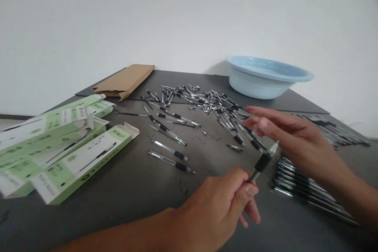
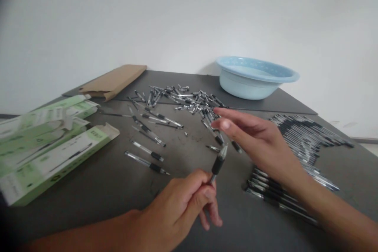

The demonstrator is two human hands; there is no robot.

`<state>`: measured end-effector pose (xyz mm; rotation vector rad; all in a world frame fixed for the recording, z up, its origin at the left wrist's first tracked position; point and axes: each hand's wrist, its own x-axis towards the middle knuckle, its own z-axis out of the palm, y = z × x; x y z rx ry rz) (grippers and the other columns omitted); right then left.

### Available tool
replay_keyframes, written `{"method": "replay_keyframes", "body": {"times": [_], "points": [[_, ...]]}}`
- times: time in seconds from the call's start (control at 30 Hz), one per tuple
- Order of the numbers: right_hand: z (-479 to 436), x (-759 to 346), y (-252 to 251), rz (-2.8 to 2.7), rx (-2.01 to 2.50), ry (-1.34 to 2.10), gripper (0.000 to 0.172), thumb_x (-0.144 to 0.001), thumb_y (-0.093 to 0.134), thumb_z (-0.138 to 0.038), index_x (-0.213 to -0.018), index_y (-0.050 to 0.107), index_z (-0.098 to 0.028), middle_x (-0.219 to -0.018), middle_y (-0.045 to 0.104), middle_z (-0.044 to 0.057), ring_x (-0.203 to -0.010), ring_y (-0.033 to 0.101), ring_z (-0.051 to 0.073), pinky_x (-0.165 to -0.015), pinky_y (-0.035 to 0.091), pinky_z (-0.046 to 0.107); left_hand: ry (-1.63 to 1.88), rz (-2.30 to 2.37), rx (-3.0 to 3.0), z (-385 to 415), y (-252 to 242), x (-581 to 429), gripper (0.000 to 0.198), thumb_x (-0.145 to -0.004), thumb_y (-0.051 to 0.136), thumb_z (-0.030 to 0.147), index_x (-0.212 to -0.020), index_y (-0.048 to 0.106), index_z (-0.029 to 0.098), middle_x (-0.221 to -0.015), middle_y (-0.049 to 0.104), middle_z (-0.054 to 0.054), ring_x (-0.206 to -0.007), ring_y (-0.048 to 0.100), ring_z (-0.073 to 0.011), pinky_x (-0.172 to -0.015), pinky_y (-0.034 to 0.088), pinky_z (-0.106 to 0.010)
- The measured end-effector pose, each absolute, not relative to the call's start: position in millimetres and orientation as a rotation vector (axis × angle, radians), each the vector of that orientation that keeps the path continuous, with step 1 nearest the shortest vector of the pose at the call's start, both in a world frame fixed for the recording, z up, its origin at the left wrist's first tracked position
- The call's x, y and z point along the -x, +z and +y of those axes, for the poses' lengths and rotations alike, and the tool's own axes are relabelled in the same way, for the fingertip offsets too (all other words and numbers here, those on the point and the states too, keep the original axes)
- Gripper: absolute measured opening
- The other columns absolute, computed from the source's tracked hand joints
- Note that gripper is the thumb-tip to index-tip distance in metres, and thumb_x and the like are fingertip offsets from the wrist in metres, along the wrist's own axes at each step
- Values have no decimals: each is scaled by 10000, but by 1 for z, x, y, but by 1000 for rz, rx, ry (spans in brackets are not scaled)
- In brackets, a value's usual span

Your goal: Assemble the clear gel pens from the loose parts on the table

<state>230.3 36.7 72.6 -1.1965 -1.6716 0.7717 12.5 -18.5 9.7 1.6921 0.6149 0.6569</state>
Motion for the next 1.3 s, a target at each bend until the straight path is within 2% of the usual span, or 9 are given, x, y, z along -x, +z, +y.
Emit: {"method": "replay_keyframes", "body": {"times": [0.07,0.17,0.33,0.43,0.57,0.87,1.03,1.17,1.3], "points": [[71,-215,82,-2097,1224,535,287,-983,701,-481,-1213,809,-347,-1193,814,36,-1051,745,247,-880,589,369,689,613,-1698,-19,8,-13,352,-1147,307,431,-1038,537,188,-887,802,-101,-666,736,-165,-637,576,-262],[131,-185,81,-2652,1097,137,331,-1060,579,-349,-1309,772,-248,-1181,785,90,-1013,724,223,-912,553,345,733,607,-1723,-18,5,-13,362,-1151,295,438,-1075,541,184,-868,798,-82,-622,697,-145,-608,542,-243],[199,-145,61,-2872,1128,-75,332,-1024,620,-311,-1284,796,-206,-1073,739,133,-986,699,258,-920,511,364,757,559,-1824,-15,0,-15,327,-1144,327,389,-1140,579,181,-845,794,-59,-598,678,-137,-589,510,-232],[213,-135,55,-2926,1185,-175,362,-1041,583,-350,-1314,785,-226,-1040,722,132,-968,693,264,-880,501,357,737,580,-1861,-13,2,-16,327,-1130,362,414,-1156,609,201,-845,804,-60,-696,747,-185,-650,542,-274],[222,-128,55,-2940,1288,-257,397,-1058,544,-429,-1341,768,-264,-1045,721,126,-931,698,257,-834,504,354,687,619,-1848,-13,6,-17,329,-1102,405,472,-1140,624,230,-870,828,-76,-805,798,-255,-669,550,-327],[235,-115,54,-2976,1372,-201,283,-1024,665,-401,-1188,703,-173,-1166,730,79,-1021,710,221,-926,596,451,713,644,-1874,-15,1,-20,313,-1080,461,502,-1171,635,259,-865,817,-69,-783,794,-276,-621,551,-344],[228,-110,60,-2849,1243,-86,215,-970,701,-318,-1104,813,-192,-1164,747,118,-1068,698,261,-984,538,418,720,657,-1854,-18,5,-18,349,-1094,414,522,-1164,634,260,-885,824,-73,-798,797,-273,-650,561,-350],[195,-119,72,-2576,1235,34,336,-999,635,-430,-1160,823,-203,-1132,787,105,-860,692,216,-799,534,345,760,579,-1888,-15,8,-15,315,-1104,392,433,-1180,616,225,-867,826,-68,-785,805,-259,-643,545,-320],[135,-155,84,-2266,1332,242,514,-993,579,-623,-1171,795,-192,-849,766,51,-578,547,137,-511,407,271,805,582,-1908,-14,11,-11,327,-1132,335,405,-1138,598,210,-920,830,-82,-838,813,-267,-697,560,-334]]}}
